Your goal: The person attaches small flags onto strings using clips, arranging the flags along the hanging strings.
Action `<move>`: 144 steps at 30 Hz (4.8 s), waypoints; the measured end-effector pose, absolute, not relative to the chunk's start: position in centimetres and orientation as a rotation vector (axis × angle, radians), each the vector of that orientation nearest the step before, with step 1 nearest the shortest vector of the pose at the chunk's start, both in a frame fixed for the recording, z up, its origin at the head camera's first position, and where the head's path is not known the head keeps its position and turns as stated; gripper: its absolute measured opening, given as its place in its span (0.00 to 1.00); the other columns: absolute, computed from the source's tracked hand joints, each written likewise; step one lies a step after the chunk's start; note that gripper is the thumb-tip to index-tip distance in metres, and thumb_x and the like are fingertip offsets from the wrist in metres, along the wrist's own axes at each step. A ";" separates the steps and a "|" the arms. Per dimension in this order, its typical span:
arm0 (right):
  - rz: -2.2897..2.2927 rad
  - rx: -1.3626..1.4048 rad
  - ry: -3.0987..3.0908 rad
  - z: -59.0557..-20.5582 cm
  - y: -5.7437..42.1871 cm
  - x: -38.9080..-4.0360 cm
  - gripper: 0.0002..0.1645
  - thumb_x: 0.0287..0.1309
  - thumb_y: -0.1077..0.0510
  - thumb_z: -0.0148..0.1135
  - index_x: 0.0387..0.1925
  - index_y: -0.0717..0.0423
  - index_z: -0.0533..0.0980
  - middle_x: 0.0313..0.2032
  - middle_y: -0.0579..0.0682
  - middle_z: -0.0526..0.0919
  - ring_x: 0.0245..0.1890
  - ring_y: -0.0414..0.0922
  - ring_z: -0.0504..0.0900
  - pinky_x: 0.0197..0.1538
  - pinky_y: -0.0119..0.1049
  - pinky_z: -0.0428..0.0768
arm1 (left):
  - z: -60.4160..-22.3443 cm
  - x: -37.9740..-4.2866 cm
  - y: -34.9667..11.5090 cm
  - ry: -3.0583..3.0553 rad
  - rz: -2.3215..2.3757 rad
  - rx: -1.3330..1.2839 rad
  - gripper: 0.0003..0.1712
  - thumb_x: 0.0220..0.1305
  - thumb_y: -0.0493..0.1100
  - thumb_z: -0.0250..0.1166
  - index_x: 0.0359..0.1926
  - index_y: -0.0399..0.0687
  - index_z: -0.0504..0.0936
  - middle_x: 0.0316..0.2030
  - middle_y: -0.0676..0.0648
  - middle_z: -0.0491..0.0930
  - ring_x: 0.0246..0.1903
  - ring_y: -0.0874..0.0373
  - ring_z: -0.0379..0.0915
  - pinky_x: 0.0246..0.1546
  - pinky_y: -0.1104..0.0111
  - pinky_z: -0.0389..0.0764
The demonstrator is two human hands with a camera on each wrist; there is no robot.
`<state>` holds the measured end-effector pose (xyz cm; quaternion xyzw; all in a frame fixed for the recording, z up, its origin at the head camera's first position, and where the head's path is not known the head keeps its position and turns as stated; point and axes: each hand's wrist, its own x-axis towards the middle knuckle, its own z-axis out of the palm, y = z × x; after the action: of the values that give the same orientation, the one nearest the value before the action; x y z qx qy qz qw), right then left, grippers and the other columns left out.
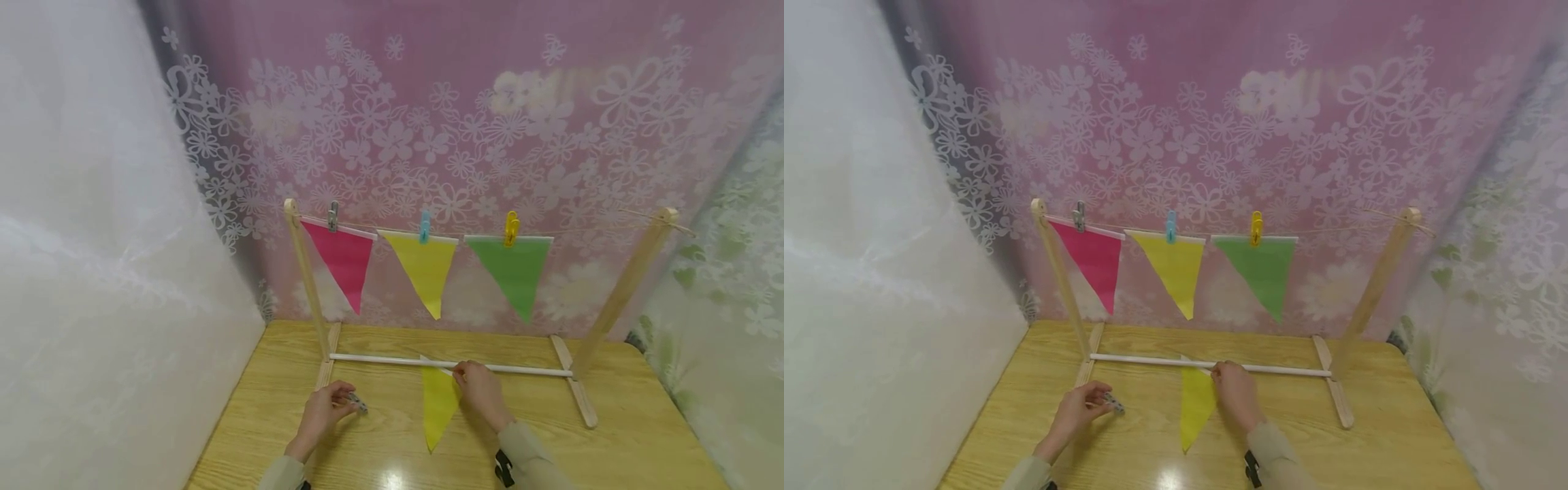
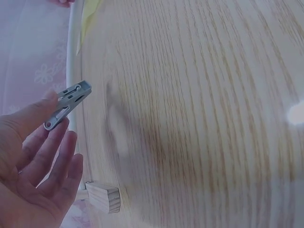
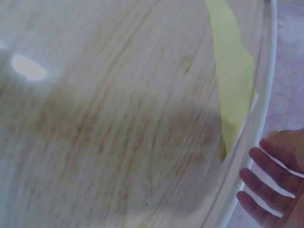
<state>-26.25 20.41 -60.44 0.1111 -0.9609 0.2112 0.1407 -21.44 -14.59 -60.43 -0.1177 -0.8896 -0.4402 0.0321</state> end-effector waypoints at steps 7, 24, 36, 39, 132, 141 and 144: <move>0.525 0.247 -2.810 -61.2 21.1 -26.5 0.04 0.56 0.63 0.74 0.27 0.59 0.85 0.24 0.51 0.83 0.19 0.44 0.78 0.21 0.37 0.75 | -60.4 -21.6 -14.4 -2.741 -1.330 -0.348 0.17 0.57 0.42 0.77 0.45 0.40 0.85 0.35 0.49 0.87 0.34 0.56 0.84 0.35 0.72 0.84; 0.689 0.159 -3.079 -60.7 22.0 -26.5 0.13 0.51 0.61 0.78 0.21 0.58 0.79 0.22 0.49 0.77 0.21 0.39 0.69 0.25 0.35 0.70 | -59.7 -21.6 -14.2 -2.741 -1.351 -0.339 0.17 0.56 0.42 0.78 0.45 0.39 0.85 0.35 0.48 0.86 0.35 0.54 0.83 0.34 0.72 0.84; 0.655 0.150 -3.134 -60.5 22.0 -25.9 0.08 0.53 0.61 0.76 0.31 0.59 0.82 0.30 0.50 0.83 0.30 0.49 0.82 0.34 0.44 0.83 | -59.1 -21.7 -13.9 -2.746 -1.303 -0.377 0.17 0.58 0.44 0.77 0.45 0.41 0.85 0.35 0.48 0.87 0.34 0.54 0.84 0.35 0.68 0.85; 0.646 0.151 -3.137 -60.4 21.9 -25.8 0.07 0.53 0.61 0.76 0.30 0.58 0.83 0.30 0.50 0.84 0.29 0.48 0.82 0.33 0.44 0.83 | -58.8 -22.0 -13.5 -2.748 -1.290 -0.405 0.18 0.59 0.45 0.76 0.46 0.40 0.85 0.34 0.48 0.87 0.34 0.55 0.84 0.34 0.67 0.85; 1.682 0.133 -2.563 -43.6 38.2 -19.2 0.27 0.74 0.58 0.58 0.59 0.81 0.71 0.33 0.47 0.89 0.32 0.40 0.88 0.38 0.34 0.87 | -39.8 -26.7 2.8 -2.835 -1.965 -0.833 0.20 0.70 0.46 0.67 0.56 0.37 0.83 0.45 0.39 0.85 0.46 0.47 0.84 0.42 0.64 0.86; 1.639 0.151 -2.572 -41.4 40.3 -19.0 0.22 0.75 0.59 0.56 0.55 0.78 0.74 0.32 0.43 0.88 0.32 0.36 0.87 0.38 0.31 0.86 | -37.1 -27.2 4.2 -2.856 -1.909 -0.877 0.18 0.69 0.47 0.68 0.54 0.41 0.84 0.42 0.46 0.85 0.45 0.50 0.83 0.43 0.64 0.86; 1.687 0.166 -2.528 -40.9 41.0 -19.1 0.14 0.74 0.60 0.57 0.50 0.67 0.80 0.32 0.42 0.88 0.32 0.37 0.87 0.38 0.31 0.86 | -36.1 -27.4 4.7 -2.857 -1.853 -0.923 0.19 0.69 0.47 0.68 0.55 0.41 0.84 0.42 0.46 0.85 0.45 0.50 0.84 0.42 0.63 0.86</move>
<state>-19.07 41.01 -40.89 0.0546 -0.8295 0.5537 0.0489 -27.37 4.74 -36.08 -0.2566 -0.7947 -0.5155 -0.1920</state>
